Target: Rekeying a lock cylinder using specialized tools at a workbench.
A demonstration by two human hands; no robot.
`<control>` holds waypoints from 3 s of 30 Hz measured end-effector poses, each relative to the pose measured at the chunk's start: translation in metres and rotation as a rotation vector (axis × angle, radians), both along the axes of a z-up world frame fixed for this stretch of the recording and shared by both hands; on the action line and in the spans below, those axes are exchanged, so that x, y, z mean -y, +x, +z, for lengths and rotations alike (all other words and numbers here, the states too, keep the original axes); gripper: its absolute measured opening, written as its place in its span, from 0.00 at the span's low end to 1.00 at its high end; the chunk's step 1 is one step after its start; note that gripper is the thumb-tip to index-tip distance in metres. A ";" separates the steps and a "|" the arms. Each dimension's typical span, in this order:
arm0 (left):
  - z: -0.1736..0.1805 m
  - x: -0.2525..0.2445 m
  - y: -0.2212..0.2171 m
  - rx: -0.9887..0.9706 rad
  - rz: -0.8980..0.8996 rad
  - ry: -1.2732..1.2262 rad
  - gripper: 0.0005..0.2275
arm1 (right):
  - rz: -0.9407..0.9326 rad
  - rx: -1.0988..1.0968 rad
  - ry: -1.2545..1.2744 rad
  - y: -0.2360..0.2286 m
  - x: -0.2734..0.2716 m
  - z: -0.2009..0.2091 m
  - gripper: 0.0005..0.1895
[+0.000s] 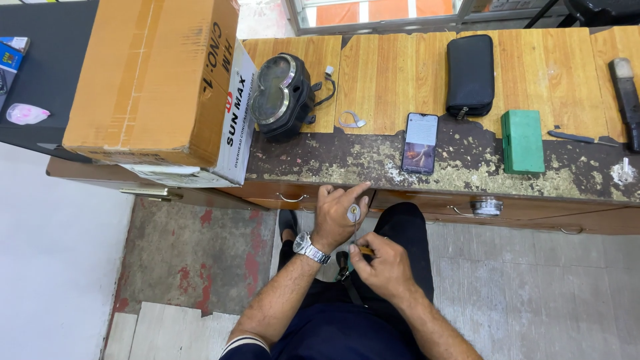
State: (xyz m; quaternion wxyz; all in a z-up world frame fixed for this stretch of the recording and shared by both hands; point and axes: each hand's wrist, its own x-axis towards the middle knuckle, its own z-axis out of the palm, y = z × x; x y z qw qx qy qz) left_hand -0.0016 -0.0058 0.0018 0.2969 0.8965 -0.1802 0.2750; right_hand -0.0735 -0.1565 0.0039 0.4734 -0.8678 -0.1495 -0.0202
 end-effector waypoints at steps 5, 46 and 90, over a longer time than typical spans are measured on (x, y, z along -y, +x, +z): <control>-0.001 0.006 -0.001 0.014 -0.020 -0.077 0.11 | -0.009 -0.047 0.068 -0.004 -0.012 0.009 0.15; -0.027 -0.005 0.126 -1.275 0.055 -1.114 0.22 | -0.211 -0.875 0.714 0.020 0.000 -0.123 0.13; -0.057 -0.023 0.149 -1.515 0.029 -1.042 0.32 | -0.495 -0.639 0.560 0.151 0.178 -0.101 0.16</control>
